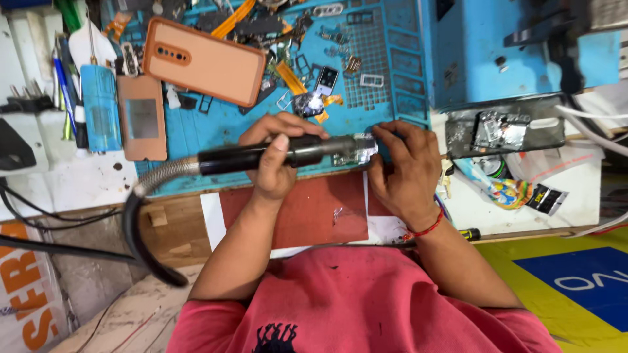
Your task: The person uses a hot air gun to apply heat to a circuit board held on a repair mat. They move the nozzle in small circles over electronic components while steadying the board with their other hand.
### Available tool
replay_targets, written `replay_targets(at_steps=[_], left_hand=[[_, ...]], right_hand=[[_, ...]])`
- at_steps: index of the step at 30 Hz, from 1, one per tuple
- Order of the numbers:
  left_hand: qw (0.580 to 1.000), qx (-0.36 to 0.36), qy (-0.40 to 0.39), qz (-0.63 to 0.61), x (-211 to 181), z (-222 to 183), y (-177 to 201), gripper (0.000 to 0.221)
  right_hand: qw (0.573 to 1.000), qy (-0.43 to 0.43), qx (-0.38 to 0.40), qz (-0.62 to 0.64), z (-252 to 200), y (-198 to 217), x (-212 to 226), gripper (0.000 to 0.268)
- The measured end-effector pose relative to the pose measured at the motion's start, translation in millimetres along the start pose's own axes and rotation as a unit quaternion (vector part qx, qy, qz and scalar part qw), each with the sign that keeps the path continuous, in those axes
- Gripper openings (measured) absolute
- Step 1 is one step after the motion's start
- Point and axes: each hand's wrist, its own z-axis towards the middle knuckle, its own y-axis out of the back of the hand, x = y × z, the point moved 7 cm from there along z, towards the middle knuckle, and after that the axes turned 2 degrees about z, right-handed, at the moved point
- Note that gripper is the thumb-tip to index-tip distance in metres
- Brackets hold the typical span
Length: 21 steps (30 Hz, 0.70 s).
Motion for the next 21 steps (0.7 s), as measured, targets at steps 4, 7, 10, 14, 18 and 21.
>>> replay_targets(at_steps=[4,7,10,14,18,21], left_hand=[[0.999,0.01,-0.004,0.044,-3.6,-0.9,-3.6,0.028],[0.999,-0.02,-0.008,0.04,-0.5,2.0,-1.3,0.03],[0.999,0.042,0.009,0.032,-0.7,-0.9,-6.9,0.032],[1.0,-0.018,0.014,0.017,0.7,0.4,0.3,0.032],[0.995,0.087,0.01,0.049,-2.6,0.2,-10.6,0.032],[0.996,0.012,-0.022,0.081,-1.1,0.8,-3.9,0.032]], right_hand=[[1.0,0.002,0.013,-0.003,-0.4,0.0,0.9,0.04],[1.0,-0.007,0.019,-0.006,-0.8,-0.7,0.4,0.04],[1.0,-0.01,0.019,-0.003,-1.3,0.4,-1.1,0.041],[1.0,-0.006,0.018,0.001,-1.7,0.9,0.0,0.04],[1.0,-0.002,0.019,-0.004,-0.5,1.6,1.6,0.04],[1.0,-0.01,0.02,-0.006,-1.4,-0.2,0.6,0.04]])
